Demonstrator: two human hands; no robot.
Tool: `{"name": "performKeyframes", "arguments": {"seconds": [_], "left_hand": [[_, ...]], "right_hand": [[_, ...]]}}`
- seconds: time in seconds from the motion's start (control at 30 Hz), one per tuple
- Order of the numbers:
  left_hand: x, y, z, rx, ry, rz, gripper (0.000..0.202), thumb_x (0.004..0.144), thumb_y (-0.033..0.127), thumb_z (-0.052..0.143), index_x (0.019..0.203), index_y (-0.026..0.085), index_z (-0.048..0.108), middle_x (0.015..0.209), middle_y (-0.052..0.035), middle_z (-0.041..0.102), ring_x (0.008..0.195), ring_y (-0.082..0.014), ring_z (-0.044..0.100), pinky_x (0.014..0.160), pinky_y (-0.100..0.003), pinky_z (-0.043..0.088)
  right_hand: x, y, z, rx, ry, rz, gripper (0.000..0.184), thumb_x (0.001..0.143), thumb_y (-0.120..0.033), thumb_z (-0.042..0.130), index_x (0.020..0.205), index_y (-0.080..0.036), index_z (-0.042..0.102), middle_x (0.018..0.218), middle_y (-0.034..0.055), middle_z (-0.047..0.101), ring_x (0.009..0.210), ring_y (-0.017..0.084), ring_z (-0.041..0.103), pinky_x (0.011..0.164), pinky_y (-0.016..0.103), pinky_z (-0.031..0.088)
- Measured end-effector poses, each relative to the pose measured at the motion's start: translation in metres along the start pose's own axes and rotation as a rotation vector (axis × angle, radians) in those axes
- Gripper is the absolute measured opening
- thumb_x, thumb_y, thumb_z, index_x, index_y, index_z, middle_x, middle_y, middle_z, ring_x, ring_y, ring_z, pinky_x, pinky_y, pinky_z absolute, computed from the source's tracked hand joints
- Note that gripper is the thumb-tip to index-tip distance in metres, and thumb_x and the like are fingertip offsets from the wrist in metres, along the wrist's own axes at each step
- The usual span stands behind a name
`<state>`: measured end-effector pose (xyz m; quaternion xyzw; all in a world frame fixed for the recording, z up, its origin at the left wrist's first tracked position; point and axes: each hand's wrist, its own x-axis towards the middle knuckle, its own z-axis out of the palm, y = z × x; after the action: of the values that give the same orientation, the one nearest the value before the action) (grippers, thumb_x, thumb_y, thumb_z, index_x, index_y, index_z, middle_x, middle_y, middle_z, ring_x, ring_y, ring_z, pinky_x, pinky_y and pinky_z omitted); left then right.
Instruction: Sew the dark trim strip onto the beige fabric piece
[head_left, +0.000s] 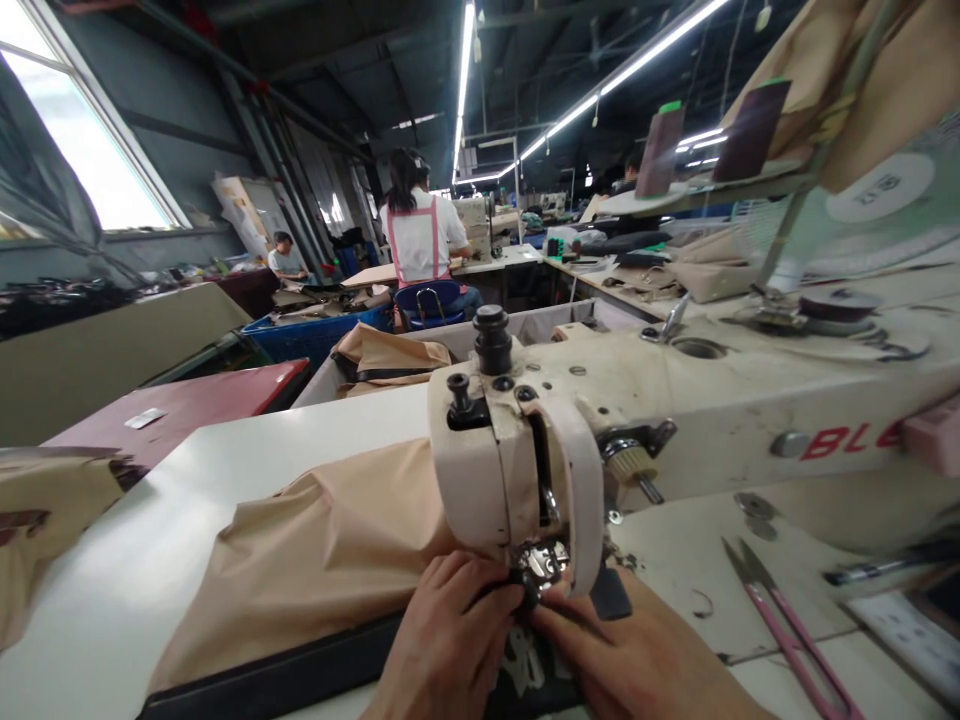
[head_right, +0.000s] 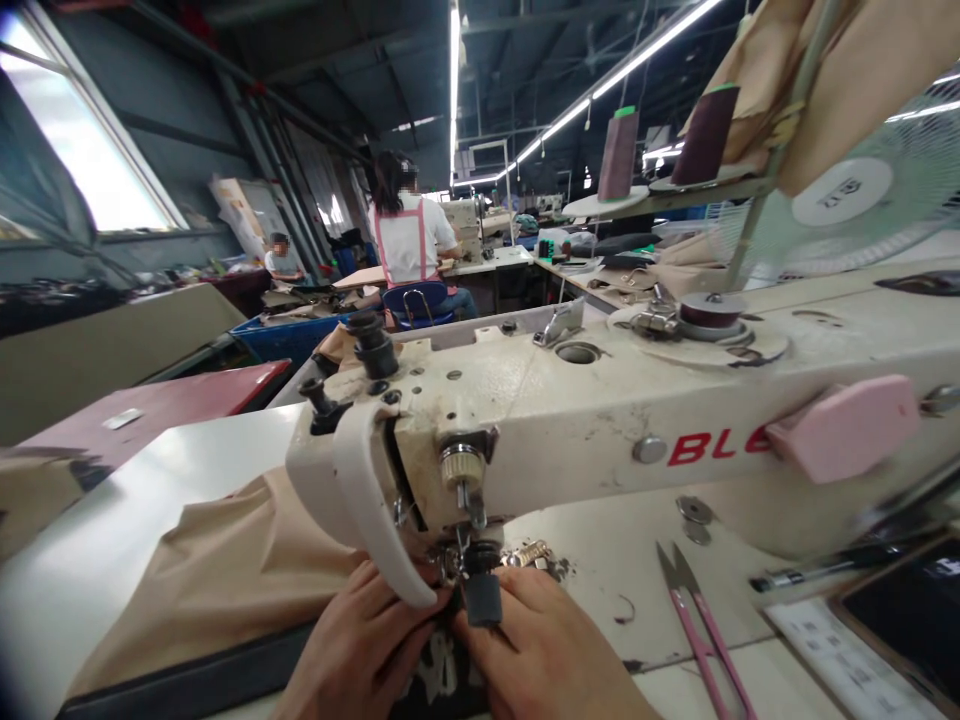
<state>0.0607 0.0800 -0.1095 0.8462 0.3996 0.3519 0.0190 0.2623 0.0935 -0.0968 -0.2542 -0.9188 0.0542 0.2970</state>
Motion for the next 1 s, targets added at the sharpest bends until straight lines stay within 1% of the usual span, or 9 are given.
{"name": "performKeyframes", "arguments": {"seconds": [0.1,0.17,0.43,0.57,0.63,0.73,0.8,0.87,1.0], "left_hand": [[-0.002,0.002,0.000,-0.118,0.009,-0.170,0.018,0.089,0.015,0.046,0.099,0.022,0.060,0.097,-0.0037,0.063,0.091,-0.0171,0.056,0.081,-0.030,0.048],[0.000,0.005,-0.001,-0.167,0.002,-0.231,0.017,0.090,0.016,0.045,0.096,0.022,0.060,0.096,-0.0034,0.063,0.089,-0.0164,0.056,0.080,-0.029,0.048],[-0.001,0.002,0.000,0.040,-0.059,-0.048,0.020,0.087,0.015,0.044,0.094,0.021,0.061,0.097,-0.0051,0.064,0.091,-0.0194,0.057,0.077,-0.032,0.049],[0.005,-0.001,-0.003,0.169,-0.117,0.046,0.015,0.087,0.018,0.047,0.090,0.020,0.061,0.097,-0.0047,0.066,0.089,-0.0192,0.060,0.073,-0.029,0.051],[0.009,0.000,-0.004,0.223,-0.102,0.133,0.020,0.090,0.020,0.041,0.089,0.018,0.061,0.094,-0.0049,0.068,0.084,-0.0193,0.062,0.073,-0.030,0.052],[0.013,0.002,-0.003,0.329,-0.016,0.242,0.033,0.094,0.018,0.029,0.087,0.015,0.061,0.081,-0.0056,0.069,0.071,-0.0185,0.063,0.071,-0.033,0.052],[0.010,0.001,-0.002,0.318,-0.034,0.201,0.033,0.094,0.019,0.029,0.089,0.015,0.061,0.083,-0.0065,0.069,0.072,-0.0195,0.064,0.071,-0.034,0.053],[0.004,-0.003,-0.001,0.271,-0.112,0.150,0.026,0.092,0.018,0.035,0.100,0.015,0.059,0.093,-0.0077,0.069,0.083,-0.0206,0.064,0.075,-0.035,0.053],[-0.010,-0.008,-0.003,0.323,-0.171,0.178,0.031,0.091,0.017,0.039,0.119,0.013,0.052,0.104,-0.0102,0.067,0.093,-0.0200,0.062,0.078,-0.031,0.054]], "right_hand": [[-0.001,-0.002,-0.007,0.045,-0.021,0.036,0.034,0.082,-0.004,0.046,0.110,-0.015,0.062,0.102,0.0099,0.067,0.098,0.024,0.059,0.087,0.040,0.050],[-0.001,-0.002,-0.009,0.063,-0.011,0.047,0.034,0.081,-0.003,0.046,0.109,-0.015,0.062,0.101,0.0101,0.067,0.099,0.023,0.058,0.087,0.038,0.049],[-0.008,0.008,0.014,-0.058,0.097,-0.015,0.025,0.085,-0.008,0.045,0.099,-0.017,0.063,0.088,0.0087,0.068,0.085,0.022,0.062,0.079,0.035,0.052],[-0.009,0.012,0.013,-0.086,0.104,-0.057,0.021,0.088,-0.012,0.047,0.101,-0.017,0.062,0.089,0.0086,0.068,0.085,0.022,0.061,0.078,0.036,0.052],[-0.010,0.013,0.013,-0.091,0.083,-0.070,0.020,0.090,-0.013,0.047,0.103,-0.017,0.062,0.092,0.0089,0.068,0.088,0.022,0.061,0.079,0.036,0.052],[-0.011,0.016,0.018,-0.087,0.066,-0.057,0.017,0.091,-0.016,0.048,0.099,-0.018,0.062,0.089,0.0070,0.068,0.085,0.021,0.061,0.075,0.033,0.052],[-0.012,0.016,0.020,-0.085,0.064,-0.041,0.017,0.090,-0.015,0.048,0.097,-0.019,0.063,0.087,0.0060,0.067,0.082,0.021,0.062,0.073,0.031,0.053],[-0.011,0.014,0.018,-0.079,0.062,-0.028,0.019,0.088,-0.013,0.048,0.099,-0.019,0.062,0.087,0.0067,0.067,0.083,0.022,0.061,0.074,0.032,0.052],[-0.006,0.005,0.006,-0.035,0.034,0.004,0.026,0.082,-0.009,0.047,0.101,-0.017,0.062,0.087,0.0097,0.066,0.085,0.024,0.060,0.077,0.035,0.051]]}}
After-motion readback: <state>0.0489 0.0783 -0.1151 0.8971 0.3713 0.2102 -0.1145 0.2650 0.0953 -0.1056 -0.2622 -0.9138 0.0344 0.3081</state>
